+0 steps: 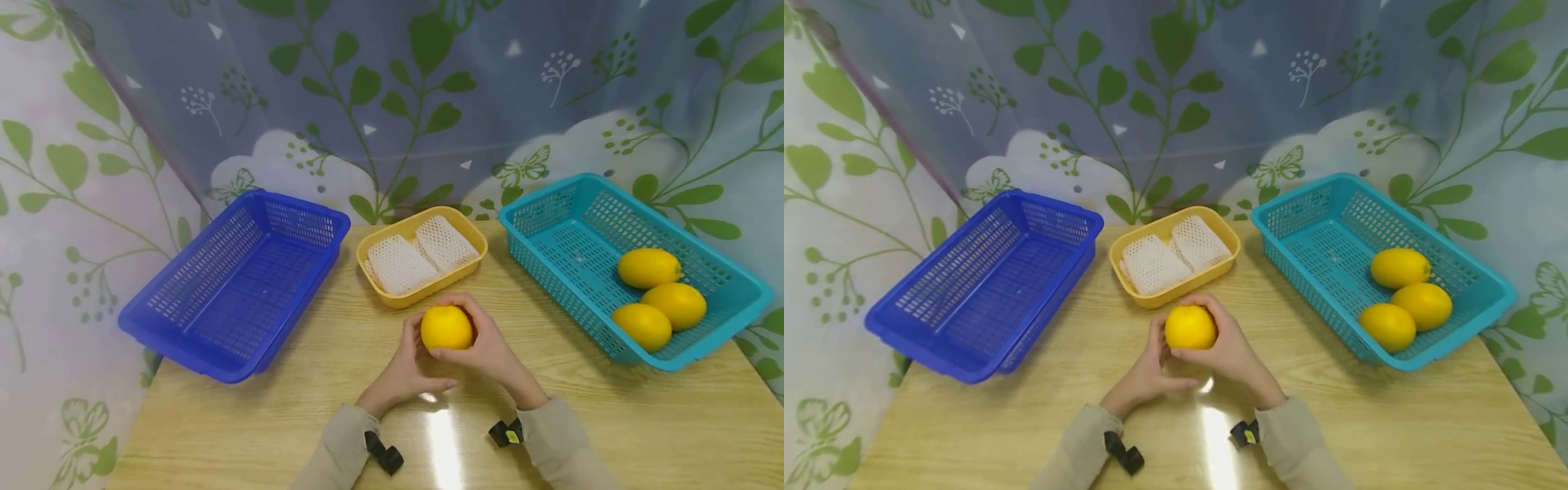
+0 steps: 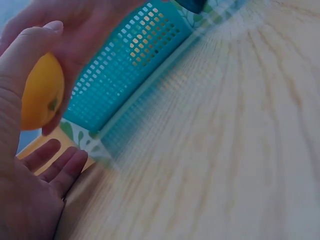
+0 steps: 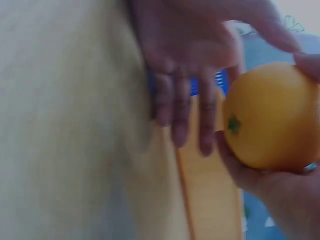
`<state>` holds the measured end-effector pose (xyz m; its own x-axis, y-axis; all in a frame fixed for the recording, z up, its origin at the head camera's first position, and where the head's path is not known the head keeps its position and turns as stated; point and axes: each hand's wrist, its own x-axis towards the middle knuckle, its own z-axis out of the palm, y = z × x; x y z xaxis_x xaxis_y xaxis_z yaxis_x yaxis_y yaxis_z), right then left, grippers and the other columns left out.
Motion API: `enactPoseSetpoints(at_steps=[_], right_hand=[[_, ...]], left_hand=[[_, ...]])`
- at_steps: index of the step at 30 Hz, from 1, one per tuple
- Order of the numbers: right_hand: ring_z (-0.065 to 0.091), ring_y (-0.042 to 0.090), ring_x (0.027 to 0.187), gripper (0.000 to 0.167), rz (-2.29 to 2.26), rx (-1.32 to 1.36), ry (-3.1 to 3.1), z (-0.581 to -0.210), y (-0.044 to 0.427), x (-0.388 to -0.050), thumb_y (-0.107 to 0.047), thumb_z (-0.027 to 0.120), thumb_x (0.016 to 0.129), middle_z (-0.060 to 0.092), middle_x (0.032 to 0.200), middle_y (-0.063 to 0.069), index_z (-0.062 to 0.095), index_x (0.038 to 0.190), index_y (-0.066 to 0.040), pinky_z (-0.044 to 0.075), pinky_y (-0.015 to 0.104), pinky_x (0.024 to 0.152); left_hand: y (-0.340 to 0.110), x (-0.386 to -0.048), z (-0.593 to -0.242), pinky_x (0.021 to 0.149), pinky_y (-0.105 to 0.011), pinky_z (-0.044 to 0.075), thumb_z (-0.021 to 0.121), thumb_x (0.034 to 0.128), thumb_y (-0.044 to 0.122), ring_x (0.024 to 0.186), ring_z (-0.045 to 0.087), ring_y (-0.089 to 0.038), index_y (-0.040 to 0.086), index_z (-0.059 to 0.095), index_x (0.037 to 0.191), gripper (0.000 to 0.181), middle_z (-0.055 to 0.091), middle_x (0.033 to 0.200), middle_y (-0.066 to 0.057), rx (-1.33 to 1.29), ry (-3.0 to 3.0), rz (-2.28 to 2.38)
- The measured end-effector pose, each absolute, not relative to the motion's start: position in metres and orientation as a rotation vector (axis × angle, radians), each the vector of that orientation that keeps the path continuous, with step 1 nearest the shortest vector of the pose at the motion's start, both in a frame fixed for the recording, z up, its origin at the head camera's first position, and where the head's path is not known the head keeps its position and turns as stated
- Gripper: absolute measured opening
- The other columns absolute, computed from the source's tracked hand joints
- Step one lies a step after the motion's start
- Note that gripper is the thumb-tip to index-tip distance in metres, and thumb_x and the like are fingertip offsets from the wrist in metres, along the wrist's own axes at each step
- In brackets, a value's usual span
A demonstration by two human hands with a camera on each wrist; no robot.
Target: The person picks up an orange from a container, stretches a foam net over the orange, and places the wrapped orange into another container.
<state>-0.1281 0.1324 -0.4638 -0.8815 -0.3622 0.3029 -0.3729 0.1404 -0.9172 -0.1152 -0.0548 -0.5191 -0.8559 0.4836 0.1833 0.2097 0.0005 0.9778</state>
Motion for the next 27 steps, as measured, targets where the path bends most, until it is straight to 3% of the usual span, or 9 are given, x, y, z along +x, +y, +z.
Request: enactPoseSetpoints(at_steps=[6,14,20,27], right_hand=[[0.052,0.023,0.12,0.067,2.021,0.898,-2.215,-0.484,0.134,-0.128,0.006,0.085,0.069,0.055,0.129,0.015,0.051,0.126,-0.003,0.042,0.033,0.101],[0.049,0.026,0.122,0.066,2.222,0.855,-2.151,-0.505,0.13,-0.126,0.004,0.084,0.068,0.052,0.13,0.018,0.049,0.124,-0.002,0.04,0.035,0.103],[0.047,0.027,0.123,0.067,2.351,0.75,-2.105,-0.511,0.129,-0.123,0.001,0.084,0.07,0.049,0.132,0.018,0.047,0.126,-0.001,0.039,0.035,0.102],[0.047,0.025,0.12,0.066,2.395,0.725,-2.087,-0.513,0.127,-0.12,-0.001,0.082,0.072,0.05,0.132,0.014,0.047,0.127,-0.002,0.039,0.035,0.1]], left_hand=[[-0.056,-0.114,-0.518,0.112,-0.041,0.033,0.09,0.0721,0.021,0.132,0.042,-0.017,0.025,0.016,0.147,0.106,0.033,0.148,-0.002,0.694,2.146,1.895],[-0.054,-0.114,-0.519,0.112,-0.041,0.033,0.091,0.0699,0.023,0.132,0.041,-0.016,0.03,0.014,0.15,0.111,0.03,0.151,0.001,0.675,2.199,1.839],[-0.055,-0.116,-0.52,0.111,-0.04,0.034,0.092,0.0693,0.02,0.13,0.042,-0.016,0.031,0.016,0.15,0.111,0.034,0.148,0.001,0.687,2.22,1.826],[-0.055,-0.115,-0.515,0.111,-0.041,0.033,0.089,0.0699,0.005,0.133,0.041,-0.019,0.021,0.019,0.15,0.107,0.035,0.15,-0.003,0.734,2.23,1.808]])
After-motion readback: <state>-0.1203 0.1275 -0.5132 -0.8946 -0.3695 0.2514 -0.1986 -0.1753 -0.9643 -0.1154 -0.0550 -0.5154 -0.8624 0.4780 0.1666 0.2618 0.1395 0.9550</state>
